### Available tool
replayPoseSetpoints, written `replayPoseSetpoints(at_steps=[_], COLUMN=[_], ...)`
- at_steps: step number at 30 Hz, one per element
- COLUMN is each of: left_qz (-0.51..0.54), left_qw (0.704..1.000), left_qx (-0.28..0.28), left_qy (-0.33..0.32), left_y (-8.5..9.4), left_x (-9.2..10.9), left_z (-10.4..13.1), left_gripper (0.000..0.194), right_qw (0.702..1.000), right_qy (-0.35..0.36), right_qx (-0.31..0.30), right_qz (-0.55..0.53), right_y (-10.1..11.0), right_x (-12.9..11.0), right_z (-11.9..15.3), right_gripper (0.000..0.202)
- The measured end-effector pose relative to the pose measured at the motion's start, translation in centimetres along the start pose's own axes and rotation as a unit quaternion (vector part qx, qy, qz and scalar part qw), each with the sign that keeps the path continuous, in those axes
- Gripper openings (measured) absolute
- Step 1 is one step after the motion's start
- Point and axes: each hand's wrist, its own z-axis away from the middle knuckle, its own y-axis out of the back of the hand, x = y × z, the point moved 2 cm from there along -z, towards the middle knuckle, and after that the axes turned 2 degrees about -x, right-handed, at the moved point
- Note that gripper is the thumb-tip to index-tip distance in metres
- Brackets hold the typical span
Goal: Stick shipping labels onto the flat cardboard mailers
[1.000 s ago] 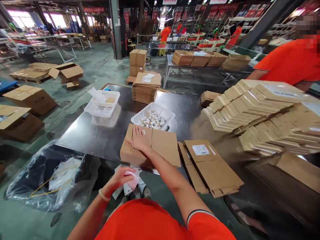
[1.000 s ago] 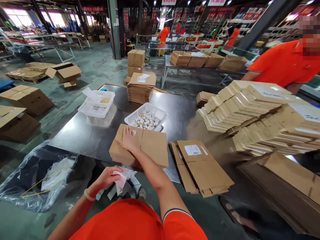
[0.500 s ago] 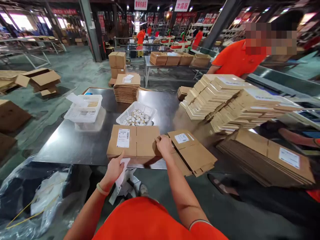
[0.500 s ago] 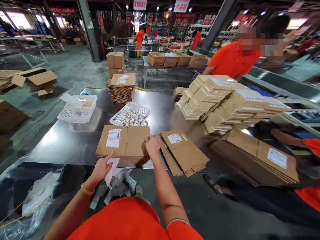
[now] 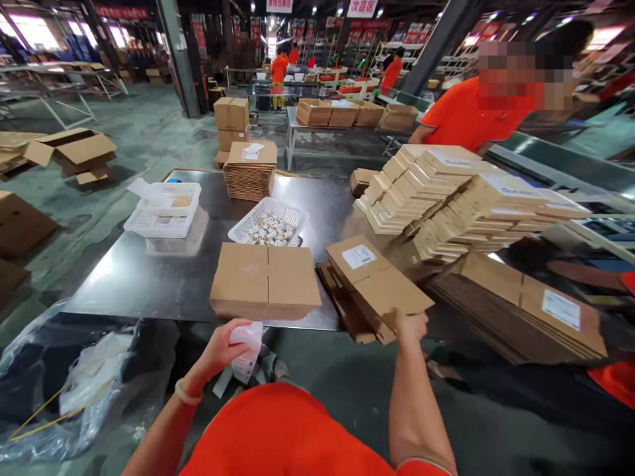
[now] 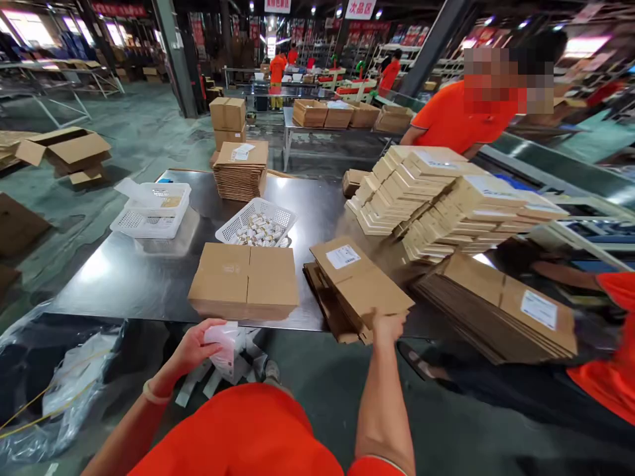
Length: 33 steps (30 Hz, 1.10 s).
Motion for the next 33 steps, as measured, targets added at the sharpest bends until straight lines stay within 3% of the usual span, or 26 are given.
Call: replayPoseSetpoints(at_steps=[2, 4, 5, 6, 7, 8, 9, 10, 12, 14, 16, 18, 21, 24, 28, 33], left_qz=[0.018, 0.054, 0.076, 0.102, 0.129, 0.158, 0.188, 0.220, 0.275, 0.313, 0.332, 0.314, 0.234, 0.164, 0.107, 0.025], left_qw=[1.000, 0.998, 0.995, 0.992, 0.987, 0.980, 0.971, 0.958, 0.924, 0.900, 0.903, 0.926, 0.959, 0.972, 0.981, 0.983], left_qx=[0.006, 0.035, 0.052, 0.070, 0.091, 0.117, 0.147, 0.185, 0.264, 0.300, 0.266, 0.202, 0.162, 0.165, 0.162, 0.176], left_qy=[-0.004, -0.017, -0.022, -0.024, -0.022, -0.017, -0.012, -0.007, 0.009, 0.040, 0.063, 0.052, 0.008, 0.007, 0.021, 0.036], left_y=[-0.3, -0.6, -0.7, -0.7, -0.6, -0.3, 0.2, 0.7, 1.9, 2.3, 1.5, 0.1, -1.3, -1.0, 0.2, 0.5], left_x=[1.1, 2.3, 2.9, 3.3, 3.5, 3.5, 3.4, 3.1, 2.0, 0.8, -0.3, -0.8, -0.7, 0.0, 1.2, 2.2], left_z=[0.8, 1.2, 1.2, 1.1, 0.9, 0.6, 0.2, -0.1, -0.5, -0.3, 0.3, 0.9, 1.3, 0.6, -0.8, -1.8], left_gripper=[0.052, 0.053, 0.052, 0.050, 0.047, 0.045, 0.044, 0.046, 0.057, 0.078, 0.100, 0.109, 0.087, 0.052, 0.048, 0.041], right_qw=[0.996, 0.955, 0.896, 0.802, 0.703, 0.629, 0.587, 0.572, 0.599, 0.646, 0.687, 0.704, 0.694, 0.675, 0.675, 0.711], right_qy=[0.057, 0.182, 0.230, 0.261, 0.269, 0.257, 0.231, 0.203, 0.150, 0.117, 0.093, 0.086, 0.093, 0.082, 0.115, 0.274], right_qx=[-0.054, -0.232, -0.369, -0.523, -0.643, -0.719, -0.761, -0.781, -0.770, -0.730, -0.688, -0.670, -0.686, -0.711, -0.703, -0.604], right_qz=[0.038, -0.031, -0.090, -0.126, -0.141, -0.146, -0.148, -0.149, -0.163, -0.189, -0.214, -0.219, -0.197, -0.181, -0.191, -0.235], right_y=[-0.2, -1.7, -2.7, -3.7, -4.4, -5.0, -5.5, -6.0, -6.7, -7.3, -7.7, -8.0, -8.4, -8.5, -8.7, -9.0], right_x=[-2.0, -4.7, -6.0, -6.9, -7.5, -7.7, -7.8, -7.7, -7.8, -8.3, -9.2, -10.3, -11.5, -12.0, -11.9, -10.9], right_z=[4.2, 10.8, 14.8, 19.0, 22.9, 26.2, 28.7, 30.6, 32.4, 32.7, 32.4, 32.3, 32.5, 32.1, 30.8, 30.2], right_gripper=[0.058, 0.058, 0.055, 0.054, 0.055, 0.051, 0.045, 0.041, 0.039, 0.037, 0.041, 0.040, 0.032, 0.033, 0.032, 0.017])
